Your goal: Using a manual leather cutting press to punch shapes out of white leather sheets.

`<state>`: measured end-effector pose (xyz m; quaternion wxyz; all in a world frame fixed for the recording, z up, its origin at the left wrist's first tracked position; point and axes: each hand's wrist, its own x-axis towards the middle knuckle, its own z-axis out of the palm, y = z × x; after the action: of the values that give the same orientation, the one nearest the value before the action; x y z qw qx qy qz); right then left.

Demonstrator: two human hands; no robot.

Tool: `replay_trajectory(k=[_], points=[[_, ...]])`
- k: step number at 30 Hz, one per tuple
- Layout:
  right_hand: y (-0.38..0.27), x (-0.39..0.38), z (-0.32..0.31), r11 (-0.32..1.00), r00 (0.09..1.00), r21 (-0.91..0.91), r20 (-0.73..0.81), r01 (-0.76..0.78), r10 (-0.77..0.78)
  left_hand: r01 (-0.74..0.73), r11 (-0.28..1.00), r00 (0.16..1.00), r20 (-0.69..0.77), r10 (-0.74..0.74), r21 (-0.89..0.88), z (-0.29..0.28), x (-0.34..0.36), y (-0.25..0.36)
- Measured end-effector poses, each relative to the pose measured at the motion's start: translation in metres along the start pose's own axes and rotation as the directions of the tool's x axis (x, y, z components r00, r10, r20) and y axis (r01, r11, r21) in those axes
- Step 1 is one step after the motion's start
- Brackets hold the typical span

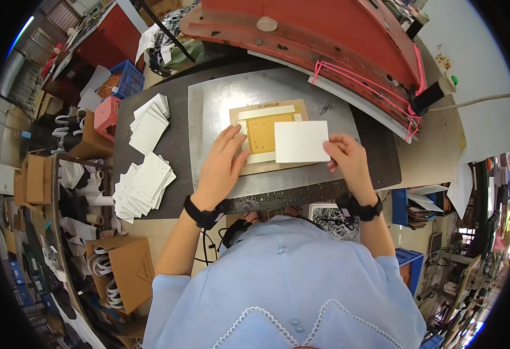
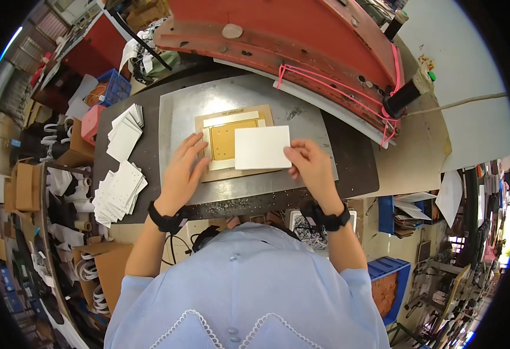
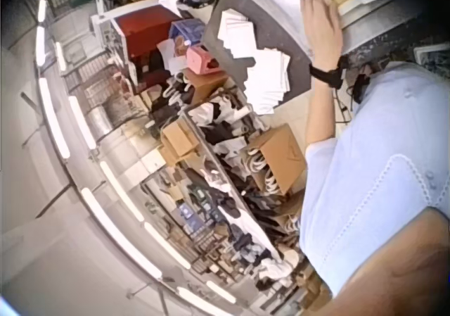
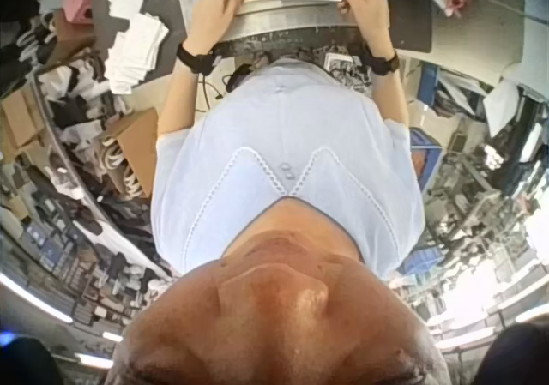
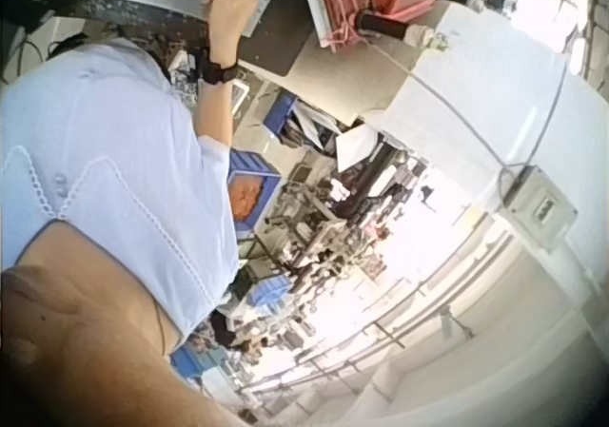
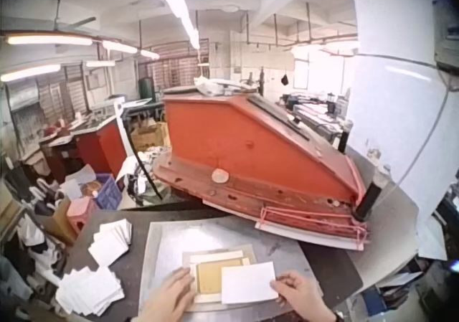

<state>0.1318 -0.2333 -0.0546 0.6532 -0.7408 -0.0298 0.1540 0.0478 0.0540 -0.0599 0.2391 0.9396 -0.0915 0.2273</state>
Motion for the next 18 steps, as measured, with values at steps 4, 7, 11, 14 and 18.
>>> replay_trajectory(k=[4,7,11,14,18], points=[[0.008,0.025,0.026,0.996,0.995,0.089,0.096,-0.003,-0.006,0.078,0.985,0.994,0.092,-0.064,-0.155,0.015,-0.002,-0.006],[-0.003,0.028,0.041,0.999,0.990,0.042,0.141,-0.032,0.026,0.111,0.974,0.991,0.102,-0.092,-0.197,0.012,0.000,-0.006],[-0.002,0.037,0.050,1.000,0.991,0.010,0.130,0.004,-0.006,0.156,0.967,0.982,0.141,-0.129,-0.200,0.009,0.002,-0.006],[-0.004,0.040,0.050,0.999,0.990,-0.037,0.136,-0.020,0.025,0.152,0.974,0.981,0.148,-0.128,-0.169,0.009,0.003,-0.005],[-0.003,0.041,0.049,0.998,0.989,-0.062,0.148,-0.008,0.017,0.075,0.996,0.986,0.154,-0.067,-0.049,0.010,0.005,-0.006]])
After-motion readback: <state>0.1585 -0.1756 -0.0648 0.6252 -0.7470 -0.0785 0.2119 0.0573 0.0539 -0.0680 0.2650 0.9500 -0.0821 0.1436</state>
